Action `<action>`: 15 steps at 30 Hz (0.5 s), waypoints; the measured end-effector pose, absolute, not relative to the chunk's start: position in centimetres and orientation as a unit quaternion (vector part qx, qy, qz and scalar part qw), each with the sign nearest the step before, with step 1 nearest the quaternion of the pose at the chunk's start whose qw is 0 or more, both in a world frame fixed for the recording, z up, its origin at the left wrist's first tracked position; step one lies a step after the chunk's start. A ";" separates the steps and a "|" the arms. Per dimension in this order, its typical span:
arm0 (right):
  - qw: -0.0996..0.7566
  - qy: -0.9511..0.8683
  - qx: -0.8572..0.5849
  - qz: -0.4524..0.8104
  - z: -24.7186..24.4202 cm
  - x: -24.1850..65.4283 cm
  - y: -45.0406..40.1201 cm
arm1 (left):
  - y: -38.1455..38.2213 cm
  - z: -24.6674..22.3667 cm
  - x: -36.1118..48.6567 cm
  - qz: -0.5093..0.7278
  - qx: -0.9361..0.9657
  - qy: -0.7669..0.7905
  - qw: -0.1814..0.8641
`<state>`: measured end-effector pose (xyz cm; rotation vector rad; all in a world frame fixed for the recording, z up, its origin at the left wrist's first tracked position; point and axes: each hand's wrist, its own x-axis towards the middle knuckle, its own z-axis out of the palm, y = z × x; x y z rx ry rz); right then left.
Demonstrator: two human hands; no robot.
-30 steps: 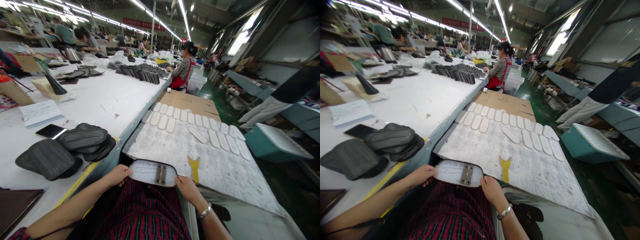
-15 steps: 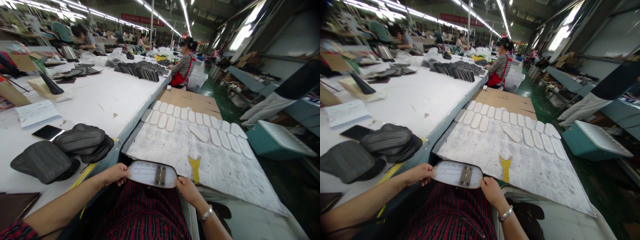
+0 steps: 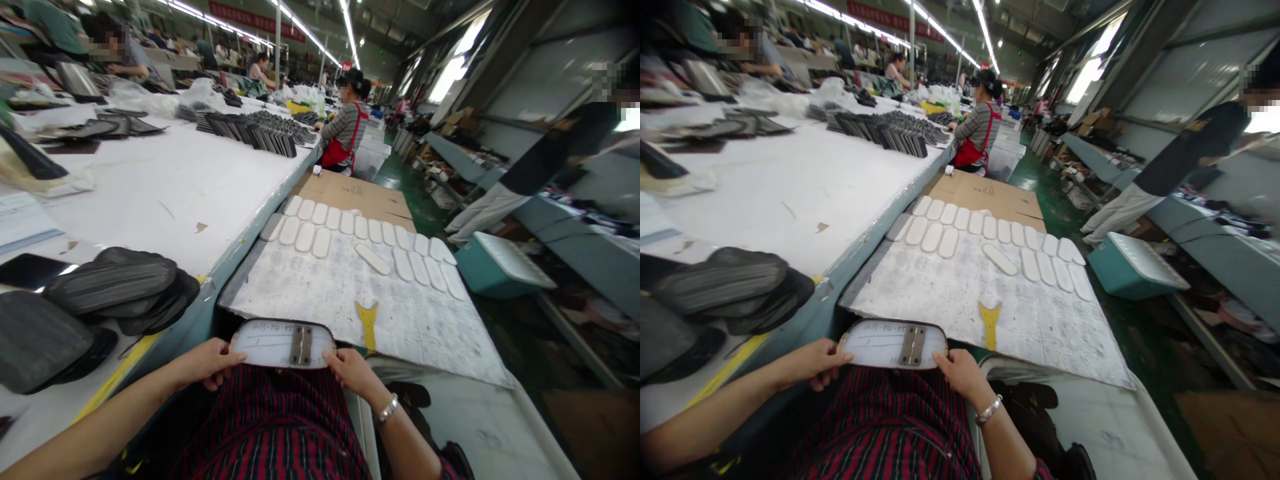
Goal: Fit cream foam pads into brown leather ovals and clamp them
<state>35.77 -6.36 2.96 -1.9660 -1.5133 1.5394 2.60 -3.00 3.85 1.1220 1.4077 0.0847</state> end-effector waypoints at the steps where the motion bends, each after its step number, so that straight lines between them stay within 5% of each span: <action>1: 0.106 -0.511 -0.666 0.533 3.0 35.7 -6.5 | -3.3 3.4 2.8 0.027 0.485 0.623 0.613; 11: 0.081 -0.472 -0.672 0.565 3.4 35.2 -6.3 | -3.4 2.5 3.0 0.035 0.569 0.640 0.515; 15: 0.136 -0.546 -0.714 0.417 4.2 35.6 -5.7 | -2.6 3.3 2.8 0.015 0.667 0.643 0.375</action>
